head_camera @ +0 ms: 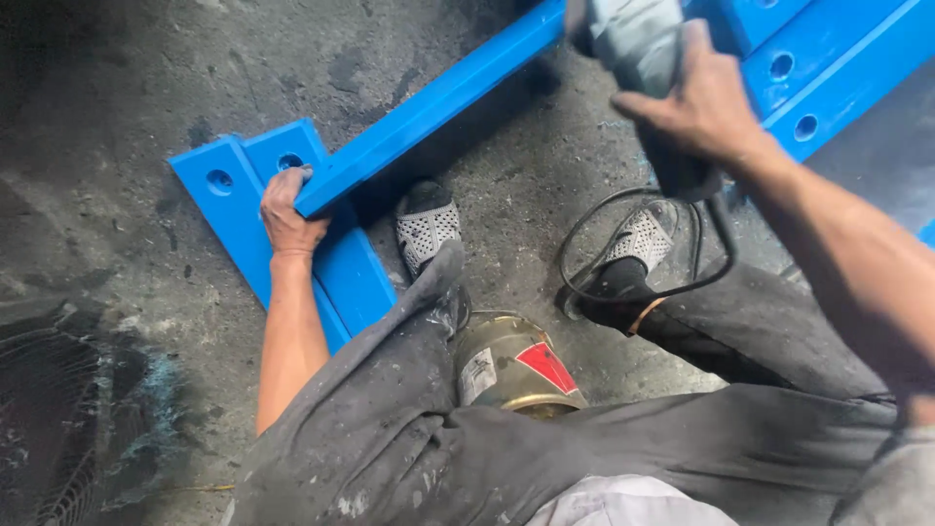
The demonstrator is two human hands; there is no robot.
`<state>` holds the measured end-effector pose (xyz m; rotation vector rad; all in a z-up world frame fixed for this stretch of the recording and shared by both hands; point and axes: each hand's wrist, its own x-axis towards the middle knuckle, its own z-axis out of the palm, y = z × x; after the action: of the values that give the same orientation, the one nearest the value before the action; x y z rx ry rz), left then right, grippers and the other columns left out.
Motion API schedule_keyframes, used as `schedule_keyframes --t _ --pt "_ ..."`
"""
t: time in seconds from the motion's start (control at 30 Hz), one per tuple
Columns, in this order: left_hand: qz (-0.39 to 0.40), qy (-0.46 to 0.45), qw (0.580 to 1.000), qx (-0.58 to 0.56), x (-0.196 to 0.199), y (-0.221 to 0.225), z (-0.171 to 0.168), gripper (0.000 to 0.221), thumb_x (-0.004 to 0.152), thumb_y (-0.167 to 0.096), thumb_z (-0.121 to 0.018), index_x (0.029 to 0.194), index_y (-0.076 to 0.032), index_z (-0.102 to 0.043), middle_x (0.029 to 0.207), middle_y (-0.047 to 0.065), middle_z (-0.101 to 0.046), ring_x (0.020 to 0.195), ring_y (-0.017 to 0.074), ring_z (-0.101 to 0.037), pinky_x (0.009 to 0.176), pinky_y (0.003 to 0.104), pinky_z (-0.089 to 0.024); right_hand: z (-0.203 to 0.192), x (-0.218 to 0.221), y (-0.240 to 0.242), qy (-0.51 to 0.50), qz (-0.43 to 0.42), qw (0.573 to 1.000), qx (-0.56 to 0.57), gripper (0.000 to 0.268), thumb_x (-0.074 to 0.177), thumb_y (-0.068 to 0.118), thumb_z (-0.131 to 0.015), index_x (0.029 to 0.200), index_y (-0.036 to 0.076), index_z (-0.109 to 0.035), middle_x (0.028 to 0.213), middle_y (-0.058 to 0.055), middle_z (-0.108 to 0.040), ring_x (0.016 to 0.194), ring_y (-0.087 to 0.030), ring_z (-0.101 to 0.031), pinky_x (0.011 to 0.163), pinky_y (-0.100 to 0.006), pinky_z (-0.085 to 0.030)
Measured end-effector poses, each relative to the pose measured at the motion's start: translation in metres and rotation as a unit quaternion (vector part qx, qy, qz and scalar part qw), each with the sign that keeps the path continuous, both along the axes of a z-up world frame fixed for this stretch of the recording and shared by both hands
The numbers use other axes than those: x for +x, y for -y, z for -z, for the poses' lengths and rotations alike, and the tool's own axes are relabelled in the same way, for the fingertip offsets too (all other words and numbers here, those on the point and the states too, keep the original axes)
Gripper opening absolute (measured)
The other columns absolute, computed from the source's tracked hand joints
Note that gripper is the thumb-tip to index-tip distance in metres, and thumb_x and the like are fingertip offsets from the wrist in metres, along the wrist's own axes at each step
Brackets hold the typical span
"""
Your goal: Grinding and smoothing the edges of blue plastic components using an angle grinder.
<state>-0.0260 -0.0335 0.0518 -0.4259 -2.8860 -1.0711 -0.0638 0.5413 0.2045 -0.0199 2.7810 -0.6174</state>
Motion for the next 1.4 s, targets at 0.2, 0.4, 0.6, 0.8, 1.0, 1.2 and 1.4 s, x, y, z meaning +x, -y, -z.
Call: schedule_keyframes --t 0.2,0.4,0.6,0.8,1.0,1.2,1.4 --pt "0.003 0.044 0.999 -0.006 -0.010 -0.001 -0.014 0.037 0.071 -0.006 -0.083 0.105 -0.005 -0.069 0.110 0.016 -0.073 0.105 0.0408 -0.068 0.094 0.046 -0.054 0.022 0.006 0.024 -0.015 0.003 0.999 -0.037 0.080 0.093 0.047 -0.091 0.131 -0.003 -0.043 0.104 -0.033 -0.069 0.098 -0.050 -0.069 0.083 -0.053 -0.056" --pt "-0.002 0.082 0.997 -0.011 -0.018 -0.004 -0.021 0.034 0.073 -0.012 -0.085 0.103 -0.007 -0.070 0.102 0.016 -0.072 0.102 0.0399 -0.068 0.088 0.047 -0.054 0.025 0.002 0.015 -0.065 0.063 0.994 -0.066 0.076 0.096 0.042 -0.089 0.129 -0.004 -0.039 0.109 -0.030 -0.071 0.100 -0.047 -0.071 0.083 -0.051 -0.058" --pt "-0.004 0.080 0.997 -0.010 -0.020 -0.005 -0.024 0.034 0.071 -0.009 -0.085 0.102 -0.007 -0.071 0.102 0.015 -0.073 0.101 0.0391 -0.068 0.088 0.046 -0.054 0.037 0.007 0.040 -0.076 0.021 0.995 -0.064 0.075 0.095 0.042 -0.091 0.123 -0.002 -0.037 0.106 -0.030 -0.070 0.096 -0.048 -0.071 0.080 -0.051 -0.057" --pt "0.014 0.100 0.995 -0.024 -0.021 0.000 -0.025 0.039 0.065 -0.011 -0.087 0.100 -0.007 -0.069 0.103 0.015 -0.074 0.099 0.0394 -0.068 0.087 0.047 -0.054 0.026 0.009 0.019 -0.060 0.098 0.992 -0.060 0.080 0.094 0.042 -0.090 0.135 -0.004 -0.039 0.114 -0.031 -0.070 0.104 -0.047 -0.071 0.087 -0.049 -0.058" --pt "-0.022 0.090 0.995 0.025 -0.013 -0.005 -0.030 0.045 0.070 -0.015 -0.087 0.112 -0.009 -0.075 0.110 0.018 -0.075 0.102 0.0382 -0.071 0.090 0.045 -0.055 -0.035 0.068 0.014 -0.002 0.239 0.964 -0.119 0.069 0.096 0.042 -0.090 0.135 -0.003 -0.054 0.123 -0.023 -0.069 0.109 -0.030 -0.067 0.093 -0.040 -0.053" --pt "0.039 0.126 0.991 0.008 -0.047 -0.036 -0.150 0.041 0.073 -0.022 -0.088 0.109 -0.010 -0.074 0.093 0.015 -0.075 0.085 0.0308 -0.076 0.078 0.040 -0.058 -0.117 0.137 0.037 0.044 0.406 0.872 -0.270 0.062 0.086 0.035 -0.083 0.129 0.000 -0.054 0.114 -0.011 -0.066 0.098 -0.017 -0.064 0.083 -0.033 -0.055" --pt "0.183 -0.184 0.962 -0.083 -0.098 -0.151 -0.374 0.050 0.058 -0.022 -0.088 0.095 0.003 -0.065 0.087 0.022 -0.068 0.079 0.0445 -0.067 0.066 0.052 -0.050 -0.163 0.190 0.025 -0.012 0.341 0.898 -0.277 0.056 0.091 0.028 -0.082 0.131 0.000 -0.055 0.117 -0.010 -0.066 0.102 -0.014 -0.063 0.088 -0.031 -0.054"
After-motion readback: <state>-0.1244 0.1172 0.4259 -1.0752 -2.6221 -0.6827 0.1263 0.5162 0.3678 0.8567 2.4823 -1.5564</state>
